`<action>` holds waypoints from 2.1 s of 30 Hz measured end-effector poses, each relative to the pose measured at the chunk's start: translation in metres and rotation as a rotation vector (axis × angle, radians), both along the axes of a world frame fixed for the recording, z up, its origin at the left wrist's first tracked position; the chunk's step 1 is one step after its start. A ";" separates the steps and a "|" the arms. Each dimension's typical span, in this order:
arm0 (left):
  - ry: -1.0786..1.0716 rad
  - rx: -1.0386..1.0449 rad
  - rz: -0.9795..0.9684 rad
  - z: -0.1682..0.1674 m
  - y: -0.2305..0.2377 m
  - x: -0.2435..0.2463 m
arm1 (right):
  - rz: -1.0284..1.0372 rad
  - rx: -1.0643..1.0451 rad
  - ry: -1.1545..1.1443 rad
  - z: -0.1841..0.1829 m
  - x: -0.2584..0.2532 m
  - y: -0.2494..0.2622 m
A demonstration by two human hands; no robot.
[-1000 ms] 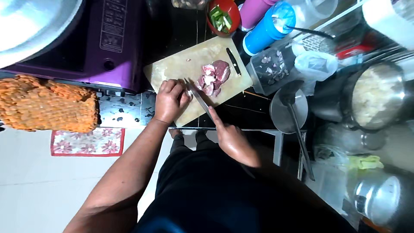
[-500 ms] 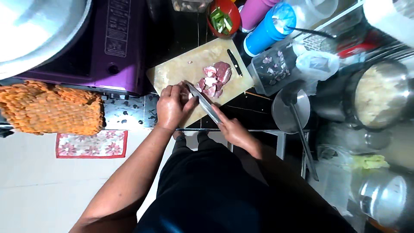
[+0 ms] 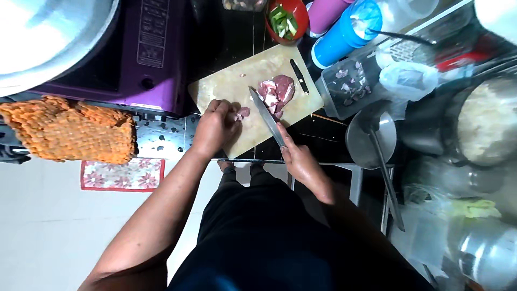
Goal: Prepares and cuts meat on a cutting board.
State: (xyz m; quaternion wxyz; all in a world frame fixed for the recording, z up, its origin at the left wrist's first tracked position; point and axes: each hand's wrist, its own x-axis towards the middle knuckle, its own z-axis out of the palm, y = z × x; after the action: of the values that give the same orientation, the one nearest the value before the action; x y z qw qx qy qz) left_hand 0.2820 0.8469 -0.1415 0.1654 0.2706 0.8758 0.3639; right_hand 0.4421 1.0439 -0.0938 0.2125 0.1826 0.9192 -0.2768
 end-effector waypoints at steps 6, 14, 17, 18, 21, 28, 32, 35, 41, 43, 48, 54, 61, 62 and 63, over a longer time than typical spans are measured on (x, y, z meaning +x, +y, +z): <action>0.104 0.005 0.031 -0.010 -0.013 0.015 | 0.113 -0.038 0.051 0.002 0.001 -0.016; -0.014 0.038 -0.061 -0.006 -0.020 0.022 | 0.012 0.073 -0.014 0.003 -0.004 -0.015; 0.023 0.063 0.010 -0.012 -0.011 0.030 | 0.027 -0.010 -0.092 0.003 -0.008 -0.025; 0.030 0.072 0.042 -0.013 -0.006 0.034 | 0.040 -0.041 -0.081 0.001 -0.012 -0.028; 0.021 0.082 0.065 -0.013 0.002 0.040 | 0.069 -0.055 0.052 -0.004 -0.021 -0.029; 0.141 0.242 -0.084 -0.022 -0.009 0.030 | 0.136 0.161 0.073 0.017 0.010 -0.040; 0.232 0.286 -0.136 -0.038 -0.006 0.026 | 0.161 0.267 0.075 0.008 0.027 -0.056; 0.282 0.286 -0.117 -0.044 -0.003 0.027 | 0.160 0.328 0.105 0.001 0.029 -0.060; 0.372 0.250 -0.018 -0.047 0.008 0.031 | 0.159 0.363 0.105 0.002 0.020 -0.054; 0.366 0.247 -0.015 -0.048 0.009 0.030 | 0.151 0.360 0.131 0.000 0.019 -0.051; 0.367 0.295 0.001 -0.054 0.008 0.030 | 0.184 0.292 0.110 0.000 0.014 -0.047; 0.336 0.331 0.024 -0.055 0.007 0.030 | 0.184 0.287 0.203 -0.010 0.016 -0.046; 0.385 0.322 0.014 -0.057 0.007 0.030 | 0.194 0.255 0.138 -0.020 -0.020 -0.053; 0.390 0.313 0.017 -0.057 0.008 0.030 | 0.191 0.241 0.149 -0.023 -0.032 -0.055; 0.389 0.305 0.021 -0.057 0.008 0.030 | 0.191 0.232 0.135 -0.024 -0.043 -0.057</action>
State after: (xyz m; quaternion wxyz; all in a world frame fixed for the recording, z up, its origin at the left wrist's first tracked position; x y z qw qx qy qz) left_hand 0.3123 0.8554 -0.1980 -0.0528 0.3484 0.8287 0.4348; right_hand 0.3991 0.9868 -0.1177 0.1533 0.0986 0.9703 -0.1590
